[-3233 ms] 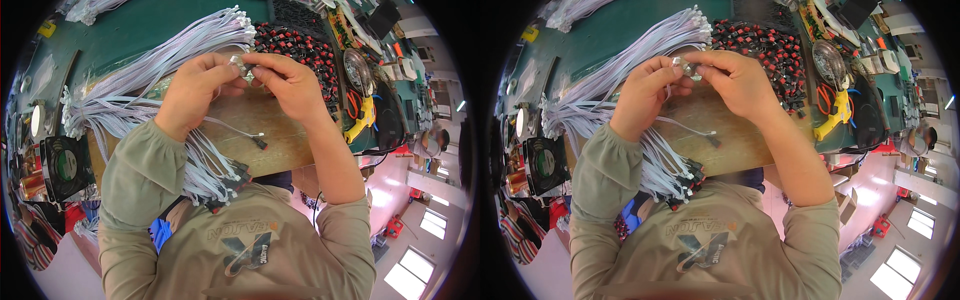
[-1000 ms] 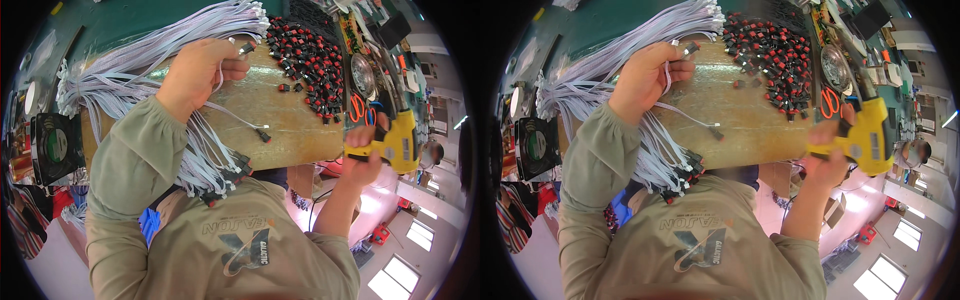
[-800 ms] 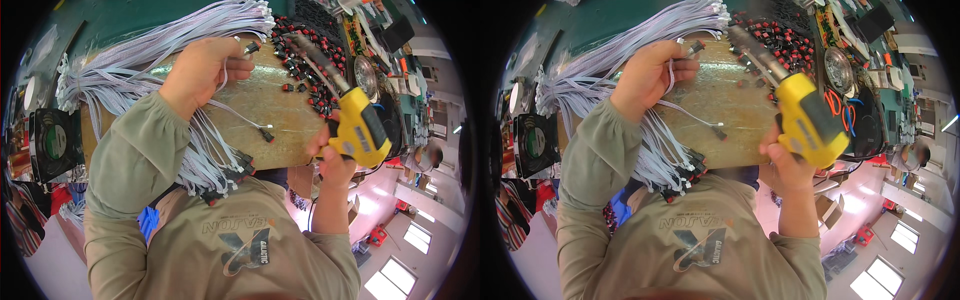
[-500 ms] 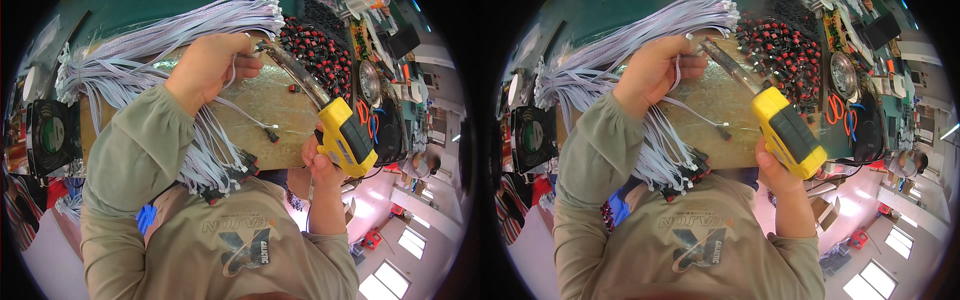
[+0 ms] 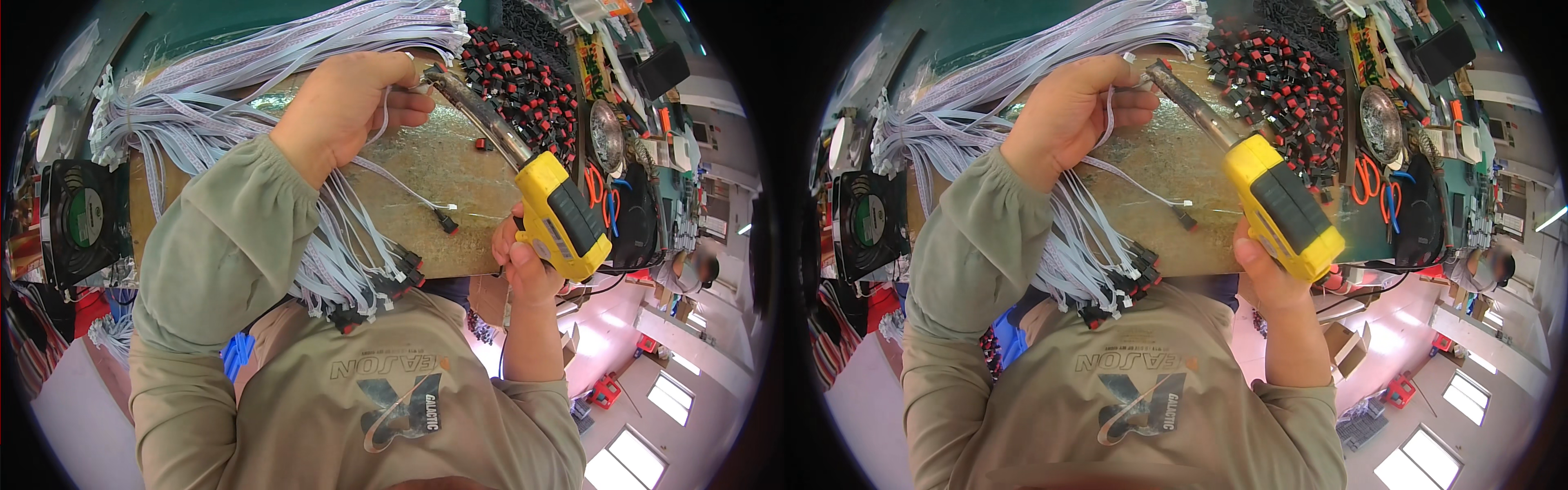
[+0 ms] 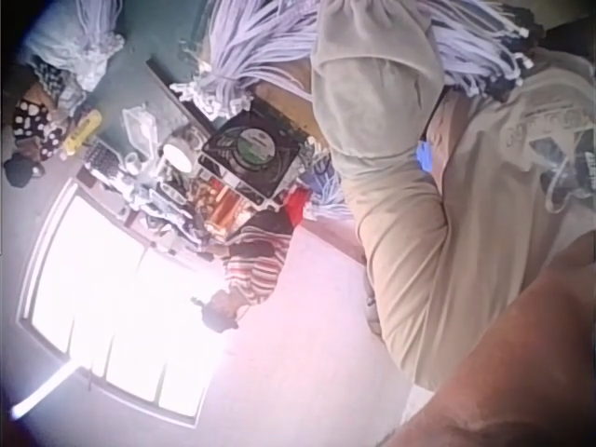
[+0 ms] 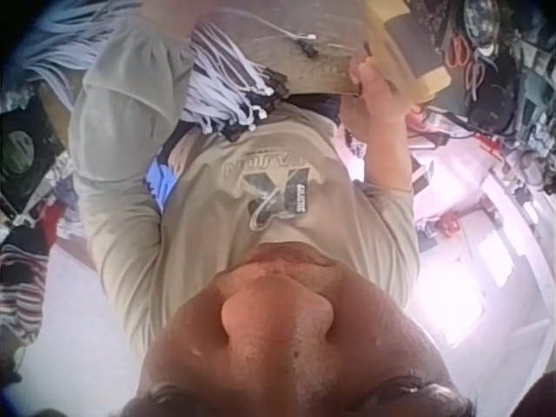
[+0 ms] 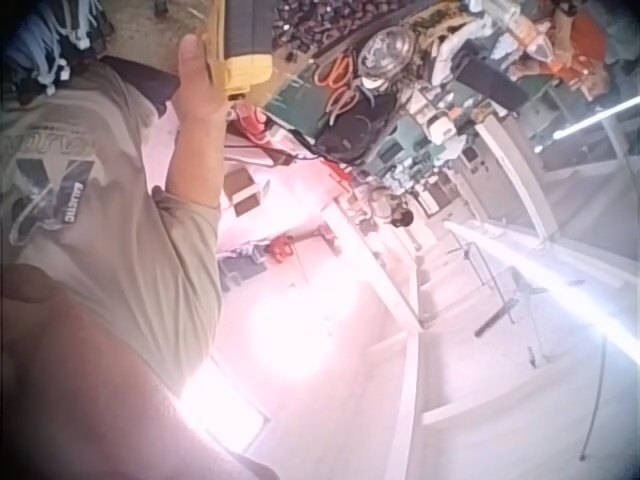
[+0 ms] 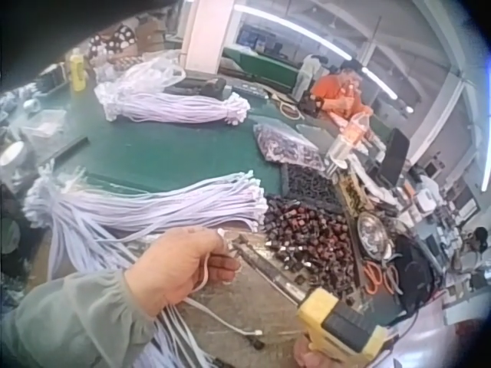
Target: The person assembles wire harnesses by attaching connectors to the wires, then uses a hot air tool to seal the components.
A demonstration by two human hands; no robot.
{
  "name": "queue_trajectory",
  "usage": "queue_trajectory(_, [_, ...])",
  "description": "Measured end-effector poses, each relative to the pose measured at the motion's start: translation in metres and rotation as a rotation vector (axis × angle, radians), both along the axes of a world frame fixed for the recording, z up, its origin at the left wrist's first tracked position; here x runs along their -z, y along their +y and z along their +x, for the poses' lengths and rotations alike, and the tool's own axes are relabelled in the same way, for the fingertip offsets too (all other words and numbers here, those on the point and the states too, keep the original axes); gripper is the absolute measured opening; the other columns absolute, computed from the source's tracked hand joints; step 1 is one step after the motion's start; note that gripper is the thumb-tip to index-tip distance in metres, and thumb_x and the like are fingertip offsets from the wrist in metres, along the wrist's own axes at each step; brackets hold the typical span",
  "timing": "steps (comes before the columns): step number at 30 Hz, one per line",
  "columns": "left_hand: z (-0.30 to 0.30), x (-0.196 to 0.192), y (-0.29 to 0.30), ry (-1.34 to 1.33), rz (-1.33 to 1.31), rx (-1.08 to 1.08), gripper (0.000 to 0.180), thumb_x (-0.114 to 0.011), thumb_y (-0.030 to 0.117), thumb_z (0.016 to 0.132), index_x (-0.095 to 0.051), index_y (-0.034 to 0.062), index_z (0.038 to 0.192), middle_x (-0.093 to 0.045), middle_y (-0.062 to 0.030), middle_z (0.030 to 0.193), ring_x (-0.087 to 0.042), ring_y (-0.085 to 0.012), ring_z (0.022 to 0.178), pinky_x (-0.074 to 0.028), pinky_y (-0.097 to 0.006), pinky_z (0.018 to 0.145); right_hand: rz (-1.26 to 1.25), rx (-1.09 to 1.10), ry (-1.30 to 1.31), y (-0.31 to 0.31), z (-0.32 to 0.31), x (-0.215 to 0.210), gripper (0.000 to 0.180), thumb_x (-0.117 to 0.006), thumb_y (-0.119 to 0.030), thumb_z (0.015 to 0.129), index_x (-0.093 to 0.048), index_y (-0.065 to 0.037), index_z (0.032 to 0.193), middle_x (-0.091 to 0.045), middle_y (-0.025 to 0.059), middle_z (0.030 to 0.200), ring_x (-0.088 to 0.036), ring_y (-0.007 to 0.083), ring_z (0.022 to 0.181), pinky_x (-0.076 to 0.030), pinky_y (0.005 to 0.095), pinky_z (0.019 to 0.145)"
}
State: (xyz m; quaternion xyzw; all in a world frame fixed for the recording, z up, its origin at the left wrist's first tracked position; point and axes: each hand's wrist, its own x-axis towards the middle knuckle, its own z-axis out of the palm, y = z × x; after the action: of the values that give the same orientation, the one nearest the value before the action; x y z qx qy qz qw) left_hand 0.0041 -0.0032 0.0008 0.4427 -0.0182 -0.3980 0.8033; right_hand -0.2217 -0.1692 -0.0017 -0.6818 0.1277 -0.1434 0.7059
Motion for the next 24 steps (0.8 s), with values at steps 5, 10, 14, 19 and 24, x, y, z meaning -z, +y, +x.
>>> queue_trajectory(5, [-0.0006, -0.0022, 0.0004, -0.003, -0.001, -0.002, 0.02, -0.057, 0.006, 0.084, -0.059, -0.0058, 0.1, -0.063, -0.0121, 0.096, -0.066, -0.0243, 0.081, -0.057, -0.034, 0.071, -0.036, 0.019, 0.028, 0.0032, 0.0023, -0.0022, 0.054, -0.074, -0.024, 0.077, -0.047, 0.002, 0.116, -0.048, 0.0042, 0.07, -0.045, 0.0125, 0.057, -0.036, 0.0245, 0.049])
queue_trajectory(10, [-0.0004, -0.0024, 0.0006, -0.001, 0.001, -0.004, 0.019, -0.057, 0.006, 0.084, -0.059, -0.0055, 0.099, -0.063, -0.0121, 0.095, -0.066, -0.0246, 0.081, -0.057, -0.034, 0.071, -0.035, 0.039, 0.011, 0.0048, 0.0034, -0.0004, 0.052, -0.075, -0.025, 0.077, -0.048, 0.001, 0.113, -0.047, 0.0036, 0.069, -0.044, 0.0124, 0.057, -0.035, 0.0243, 0.049])
queue_trajectory(14, [-0.0001, -0.0012, 0.0009, 0.002, -0.012, -0.005, 0.018, -0.058, 0.007, 0.084, -0.059, -0.0052, 0.097, -0.062, -0.0122, 0.094, -0.066, -0.0247, 0.082, -0.057, -0.034, 0.071, -0.05, 0.03, -0.011, 0.0026, 0.001, 0.0037, 0.056, -0.076, -0.027, 0.076, -0.048, 0.002, 0.116, -0.046, 0.0031, 0.069, -0.044, 0.0125, 0.057, -0.035, 0.0241, 0.048])
queue_trajectory(19, [-0.0001, -0.0015, 0.0012, -0.001, -0.006, -0.006, 0.018, -0.059, 0.008, 0.084, -0.059, -0.0049, 0.097, -0.062, -0.012, 0.093, -0.066, -0.0245, 0.082, -0.057, -0.034, 0.072, -0.051, 0.064, -0.027, 0.0008, -0.0051, 0.0046, 0.069, -0.078, -0.029, 0.075, -0.046, 0.002, 0.127, -0.045, 0.0019, 0.067, -0.043, 0.0123, 0.056, -0.034, 0.0238, 0.048])
queue_trajectory(24, [-0.0007, -0.0029, 0.002, -0.002, -0.003, -0.022, 0.017, -0.059, 0.008, 0.084, -0.059, -0.0046, 0.095, -0.063, -0.0116, 0.091, -0.067, -0.0243, 0.082, -0.057, -0.033, 0.072, -0.111, 0.033, -0.01, -0.001, -0.005, 0.0041, 0.064, -0.078, -0.029, 0.075, -0.048, 0.002, 0.122, -0.046, 0.0018, 0.067, -0.043, 0.0121, 0.056, -0.034, 0.024, 0.048])
